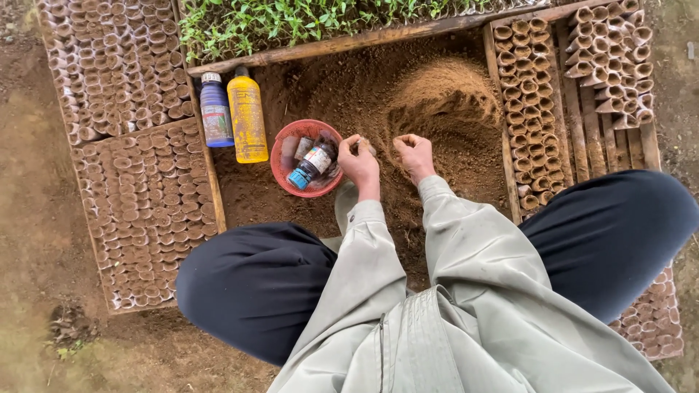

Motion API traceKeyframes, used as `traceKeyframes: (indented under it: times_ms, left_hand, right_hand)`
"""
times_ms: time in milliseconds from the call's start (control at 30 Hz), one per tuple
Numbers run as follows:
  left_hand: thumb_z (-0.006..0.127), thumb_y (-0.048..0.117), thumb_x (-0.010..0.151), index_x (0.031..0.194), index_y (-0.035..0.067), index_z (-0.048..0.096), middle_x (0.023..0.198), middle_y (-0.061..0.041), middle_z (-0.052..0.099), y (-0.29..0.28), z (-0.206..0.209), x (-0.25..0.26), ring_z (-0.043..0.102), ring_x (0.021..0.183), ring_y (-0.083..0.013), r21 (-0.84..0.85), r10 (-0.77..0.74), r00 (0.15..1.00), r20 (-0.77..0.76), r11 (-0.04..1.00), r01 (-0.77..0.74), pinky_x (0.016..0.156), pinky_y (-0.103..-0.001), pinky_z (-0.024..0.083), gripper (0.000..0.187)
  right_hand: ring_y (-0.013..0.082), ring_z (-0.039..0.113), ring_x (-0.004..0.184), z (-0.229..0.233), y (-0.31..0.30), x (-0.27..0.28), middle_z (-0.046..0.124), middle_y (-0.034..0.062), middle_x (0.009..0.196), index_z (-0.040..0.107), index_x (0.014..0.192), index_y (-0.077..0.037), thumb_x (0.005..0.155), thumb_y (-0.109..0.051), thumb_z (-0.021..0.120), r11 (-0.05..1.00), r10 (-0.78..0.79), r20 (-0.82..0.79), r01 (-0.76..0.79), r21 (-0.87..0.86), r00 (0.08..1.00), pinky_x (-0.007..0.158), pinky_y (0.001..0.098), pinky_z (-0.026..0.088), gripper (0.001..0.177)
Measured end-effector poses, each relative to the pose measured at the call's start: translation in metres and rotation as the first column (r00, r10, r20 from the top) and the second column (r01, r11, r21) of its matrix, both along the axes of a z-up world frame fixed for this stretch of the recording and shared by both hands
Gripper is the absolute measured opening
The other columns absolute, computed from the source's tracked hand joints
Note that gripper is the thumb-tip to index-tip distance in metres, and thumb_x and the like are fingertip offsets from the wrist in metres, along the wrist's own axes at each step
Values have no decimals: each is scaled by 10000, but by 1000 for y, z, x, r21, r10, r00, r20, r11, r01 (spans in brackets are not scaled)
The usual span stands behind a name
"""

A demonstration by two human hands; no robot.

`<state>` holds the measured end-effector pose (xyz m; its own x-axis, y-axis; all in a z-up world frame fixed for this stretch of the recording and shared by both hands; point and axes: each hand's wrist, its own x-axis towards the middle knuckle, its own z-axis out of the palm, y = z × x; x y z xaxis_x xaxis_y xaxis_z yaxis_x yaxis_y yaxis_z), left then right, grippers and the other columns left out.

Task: The person sits cross-legged on the ground and fills biodegradable seedling pots with soil from a pile. They take small packets from a red bowl, open them, and place seeds into the pots before adding more soil. The filled pots are then placed into a wooden tray.

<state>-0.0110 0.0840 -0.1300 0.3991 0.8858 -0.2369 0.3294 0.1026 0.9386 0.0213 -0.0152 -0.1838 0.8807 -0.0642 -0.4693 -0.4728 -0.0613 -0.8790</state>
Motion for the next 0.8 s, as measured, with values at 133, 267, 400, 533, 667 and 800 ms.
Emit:
traceKeyframes:
  times_ms: [133, 267, 400, 533, 667, 800]
  left_hand:
    - [767, -13, 788, 984, 131, 773, 871, -86, 736, 16, -2, 0, 699, 836, -164, -18, -21, 998, 64, 1000, 23, 787, -287, 571, 243]
    - [682, -47, 889, 1117, 105, 727, 929, -76, 683, 8, 20, -1, 605, 879, -115, -217, -55, 976, 210, 971, 101, 742, -273, 576, 278]
    - [616, -76, 944, 1184, 64, 673, 991, -82, 634, -3, 25, -3, 545, 930, -114, -331, -108, 945, 310, 919, 214, 753, -267, 592, 284]
    - [603, -73, 982, 1196, 42, 670, 1025, -127, 640, -9, 15, -6, 575, 965, -163, -322, -167, 938, 305, 909, 266, 748, -356, 625, 252]
    - [536, -106, 972, 1193, 78, 662, 974, -111, 624, -18, 18, -3, 572, 873, -157, -323, -213, 912, 351, 886, 332, 673, -355, 642, 314]
    - [516, -125, 965, 1189, 86, 662, 947, -99, 613, -22, 25, -3, 582, 841, -161, -301, -257, 899, 355, 879, 370, 645, -351, 639, 341]
  right_hand:
    - [145, 704, 691, 23, -4, -2, 703, 108, 794, 763, 974, -33, 862, -147, 772, 999, -43, -27, 44, 26, 999, 549, 269, 648, 159]
    - [176, 760, 738, 58, -9, 0, 751, 104, 852, 739, 940, -56, 977, -348, 700, 978, -19, -191, 58, 202, 981, 600, 276, 654, 296]
    - [234, 783, 759, 87, -12, 0, 755, 118, 846, 745, 920, -76, 960, -444, 747, 932, 28, -228, 57, 359, 973, 634, 327, 661, 370]
    - [213, 780, 793, 79, -21, -4, 764, 112, 892, 761, 984, -45, 880, -225, 874, 939, -8, -135, 54, 339, 991, 658, 285, 670, 237]
    - [211, 786, 778, 79, -33, 3, 772, 117, 871, 761, 972, -62, 916, -206, 821, 950, -23, -85, 48, 308, 996, 650, 298, 663, 167]
    - [204, 786, 727, 80, -41, 6, 775, 107, 843, 760, 962, -107, 967, -267, 763, 948, 4, -117, 33, 318, 993, 608, 279, 649, 160]
